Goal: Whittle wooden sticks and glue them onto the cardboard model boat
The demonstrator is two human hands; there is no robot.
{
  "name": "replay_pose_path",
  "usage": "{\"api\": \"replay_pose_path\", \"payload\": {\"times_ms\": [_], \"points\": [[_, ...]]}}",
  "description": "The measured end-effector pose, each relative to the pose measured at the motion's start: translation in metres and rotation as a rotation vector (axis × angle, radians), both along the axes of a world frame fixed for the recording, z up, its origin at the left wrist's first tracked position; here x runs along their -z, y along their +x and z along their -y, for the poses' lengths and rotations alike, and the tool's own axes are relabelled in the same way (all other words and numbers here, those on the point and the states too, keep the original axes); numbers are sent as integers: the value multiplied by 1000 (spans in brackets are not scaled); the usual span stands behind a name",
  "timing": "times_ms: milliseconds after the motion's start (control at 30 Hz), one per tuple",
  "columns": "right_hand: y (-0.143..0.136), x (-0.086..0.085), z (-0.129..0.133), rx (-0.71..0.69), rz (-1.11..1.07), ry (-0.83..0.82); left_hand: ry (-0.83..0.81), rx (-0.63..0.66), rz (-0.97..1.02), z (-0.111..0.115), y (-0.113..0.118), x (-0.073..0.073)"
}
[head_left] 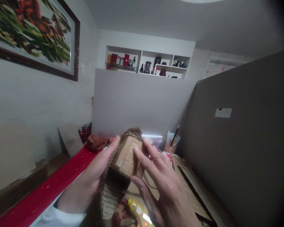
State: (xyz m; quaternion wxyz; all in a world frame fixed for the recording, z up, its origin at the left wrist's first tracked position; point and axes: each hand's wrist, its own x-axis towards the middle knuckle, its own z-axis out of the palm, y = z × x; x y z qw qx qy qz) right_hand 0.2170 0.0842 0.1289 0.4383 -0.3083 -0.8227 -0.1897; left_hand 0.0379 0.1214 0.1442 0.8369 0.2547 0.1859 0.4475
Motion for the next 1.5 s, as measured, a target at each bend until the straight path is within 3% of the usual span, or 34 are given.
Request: {"api": "replay_pose_path", "payload": {"times_ms": [400, 600, 1100, 1500], "points": [[-15, -3, 14, 28, -42, 136, 194, -104, 42, 10, -6, -2], [-15, -4, 15, 22, -21, 191, 189, -230, 20, 15, -8, -3], [-13, -4, 16, 15, -33, 140, 194, -116, 4, 14, -10, -5], [-13, -7, 19, 4, -46, 137, 198, -184, -51, 18, -7, -10]]}}
